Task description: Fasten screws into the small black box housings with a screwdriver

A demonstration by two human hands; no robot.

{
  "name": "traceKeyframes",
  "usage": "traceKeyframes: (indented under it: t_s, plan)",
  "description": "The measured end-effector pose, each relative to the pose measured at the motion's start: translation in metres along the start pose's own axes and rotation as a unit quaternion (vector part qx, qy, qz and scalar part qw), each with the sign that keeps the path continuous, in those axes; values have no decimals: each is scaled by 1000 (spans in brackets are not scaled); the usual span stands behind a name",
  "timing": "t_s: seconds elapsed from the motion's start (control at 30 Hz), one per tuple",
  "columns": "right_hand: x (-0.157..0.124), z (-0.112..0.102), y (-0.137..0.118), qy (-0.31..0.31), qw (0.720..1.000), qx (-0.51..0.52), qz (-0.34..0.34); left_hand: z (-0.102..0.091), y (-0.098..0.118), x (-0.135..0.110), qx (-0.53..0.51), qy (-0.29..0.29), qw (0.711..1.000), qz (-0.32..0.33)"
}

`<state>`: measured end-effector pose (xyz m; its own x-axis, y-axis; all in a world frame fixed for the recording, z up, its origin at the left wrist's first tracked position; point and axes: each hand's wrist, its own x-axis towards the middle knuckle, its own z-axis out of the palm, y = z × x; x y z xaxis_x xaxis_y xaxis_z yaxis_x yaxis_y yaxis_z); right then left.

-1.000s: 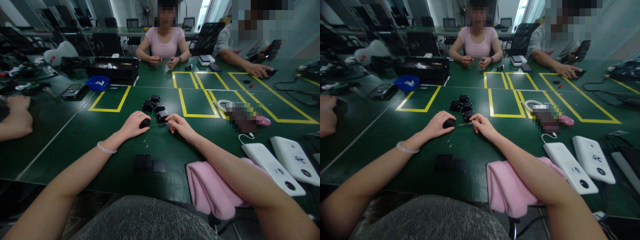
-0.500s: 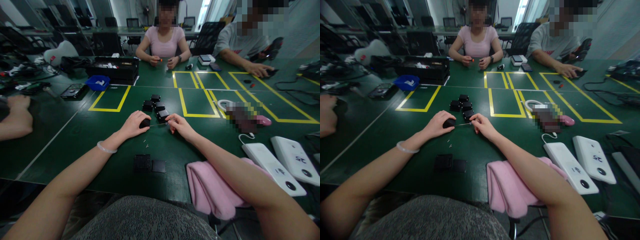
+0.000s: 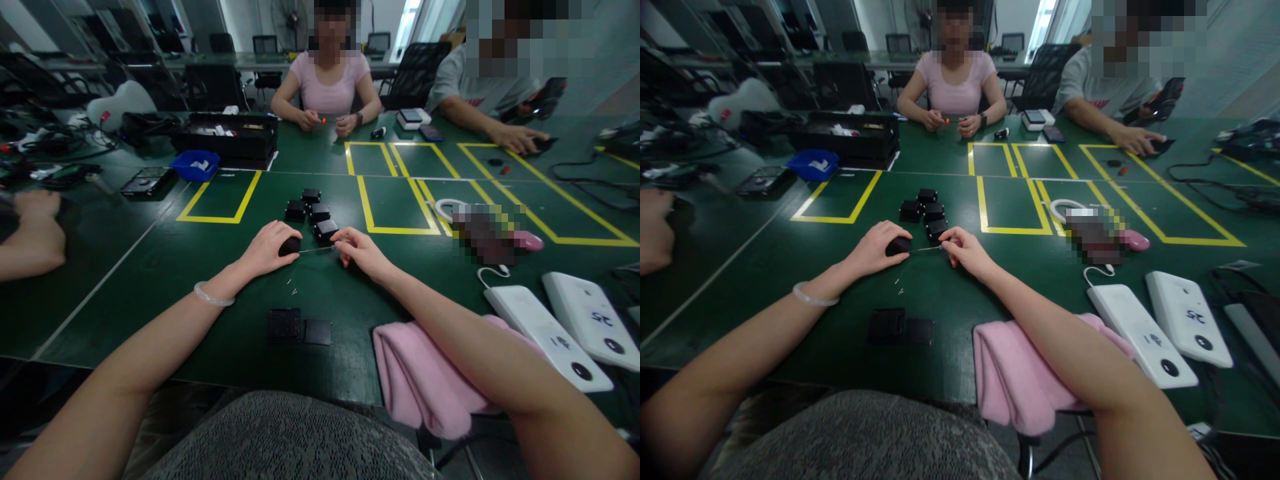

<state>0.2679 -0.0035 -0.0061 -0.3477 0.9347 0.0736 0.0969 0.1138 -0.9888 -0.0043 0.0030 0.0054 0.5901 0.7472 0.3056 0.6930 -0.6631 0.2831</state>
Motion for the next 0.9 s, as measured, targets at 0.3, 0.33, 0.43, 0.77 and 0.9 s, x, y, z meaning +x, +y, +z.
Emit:
traceKeyframes:
  t_s: [0.3,0.33,0.43,0.77,0.9]
  plan:
    - [0,0,1,-6,1000,15,0,1,-1,0,1,5,1000,8]
    - [0,0,1,-2,1000,8,-3,1,-1,0,2,5,1000,8]
    - [0,-1,0,0,1000,4,-3,2,-1,0,3,6,1000,6]
    - [1,0,2,-9,1000,19,1,1,-2,0,5,10,1000,16]
    - [0,0,1,-2,1000,11,1,1,-2,0,6,4,1000,7]
